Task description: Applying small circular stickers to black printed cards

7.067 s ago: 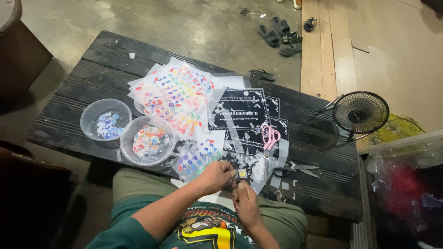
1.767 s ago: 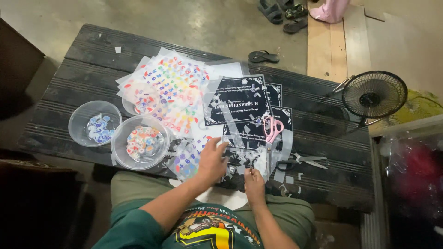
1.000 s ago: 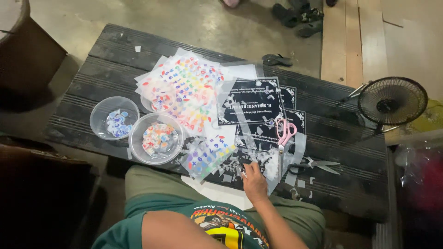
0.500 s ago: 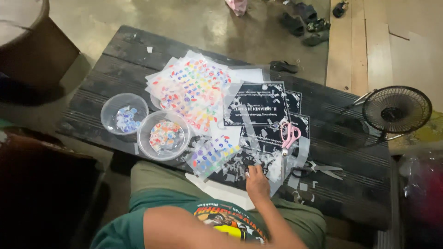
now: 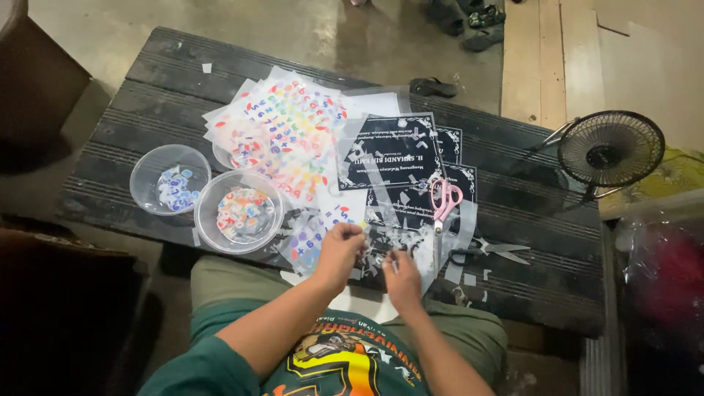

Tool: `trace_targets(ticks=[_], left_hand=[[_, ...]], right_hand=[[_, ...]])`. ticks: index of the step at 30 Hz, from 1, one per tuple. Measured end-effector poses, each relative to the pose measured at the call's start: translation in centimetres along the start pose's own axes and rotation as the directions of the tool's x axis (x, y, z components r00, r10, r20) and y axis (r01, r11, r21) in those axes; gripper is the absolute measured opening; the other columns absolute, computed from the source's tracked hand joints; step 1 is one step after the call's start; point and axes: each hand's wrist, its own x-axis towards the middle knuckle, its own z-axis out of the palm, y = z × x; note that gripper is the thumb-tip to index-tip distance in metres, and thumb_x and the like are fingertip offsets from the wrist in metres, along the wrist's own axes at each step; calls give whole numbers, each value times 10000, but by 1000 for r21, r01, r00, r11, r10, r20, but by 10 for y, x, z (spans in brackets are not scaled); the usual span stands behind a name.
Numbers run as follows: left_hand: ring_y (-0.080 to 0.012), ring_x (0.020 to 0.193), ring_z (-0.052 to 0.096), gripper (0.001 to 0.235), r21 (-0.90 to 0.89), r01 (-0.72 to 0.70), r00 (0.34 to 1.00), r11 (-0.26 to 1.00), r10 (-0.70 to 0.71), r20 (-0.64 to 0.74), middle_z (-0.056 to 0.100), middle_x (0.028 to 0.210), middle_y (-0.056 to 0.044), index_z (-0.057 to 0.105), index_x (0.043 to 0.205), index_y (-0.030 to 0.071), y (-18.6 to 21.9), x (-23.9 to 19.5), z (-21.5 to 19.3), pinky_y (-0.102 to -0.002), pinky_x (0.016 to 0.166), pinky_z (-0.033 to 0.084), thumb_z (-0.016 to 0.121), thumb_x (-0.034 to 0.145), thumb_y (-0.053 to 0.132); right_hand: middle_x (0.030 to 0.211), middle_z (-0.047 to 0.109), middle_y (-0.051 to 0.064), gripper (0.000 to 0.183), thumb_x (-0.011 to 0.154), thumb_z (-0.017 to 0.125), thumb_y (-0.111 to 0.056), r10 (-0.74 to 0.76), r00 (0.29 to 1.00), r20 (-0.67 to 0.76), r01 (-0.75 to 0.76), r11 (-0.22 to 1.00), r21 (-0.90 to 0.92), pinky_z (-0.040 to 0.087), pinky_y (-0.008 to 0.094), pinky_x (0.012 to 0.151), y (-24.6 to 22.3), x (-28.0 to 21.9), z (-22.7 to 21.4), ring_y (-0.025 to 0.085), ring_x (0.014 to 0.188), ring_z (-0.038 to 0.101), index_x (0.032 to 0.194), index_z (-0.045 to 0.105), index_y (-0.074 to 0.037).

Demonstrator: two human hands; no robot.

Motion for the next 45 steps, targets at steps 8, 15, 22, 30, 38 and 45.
trace_targets(ticks=[8,15,22,30,38,45], left_hand=[[-202,653,740,240,394,114,990,912,-139,34,715,716,-117,704,981,24,-135,82,-51,-300,566,566,731,769,133],[-206,561,710,201,421,85,991,903,-120,57,701,670,-129,727,946,3,-135,80,-50,-289,476,562,726,775,110],[-220,660,753,192,534,49,994,844,-92,55,743,768,-133,760,932,74,-143,83,-55,-354,575,598,744,759,156],[-227,716,669,82,547,6,982,837,-109,157,694,735,-88,722,862,108,-100,44,-44,-360,718,555,653,818,100],[-324,943,697,208,572,21,981,820,-128,148,709,883,-156,745,1005,64,-119,62,-57,-438,844,537,663,832,145],[-312,935,716,237,571,35,981,821,-136,135,736,840,-132,760,1023,68,-118,57,-53,-420,841,545,665,826,160]], right_hand=[[1169,575,69,389,962,623,-285,-421,889,181,457,791,-407,644,393,633,35,11,16,327,816,735,1329,556,-173],[955,579,39,303,902,667,-243,-435,878,200,479,784,-396,616,410,647,49,16,26,330,798,720,1182,579,-170],[961,686,209,245,945,669,-201,-316,949,0,315,947,-65,562,518,829,38,13,12,456,937,689,1147,656,-64],[1054,768,146,209,892,714,-198,229,972,45,-233,962,144,564,466,878,8,9,-7,375,1021,721,1097,719,-153],[1049,549,37,278,949,665,-293,-288,939,188,341,848,-405,624,424,573,19,11,12,331,670,715,1177,568,-166],[975,504,8,269,892,729,-232,-393,897,200,440,763,-474,630,369,565,31,9,17,298,690,729,1069,542,-155]])
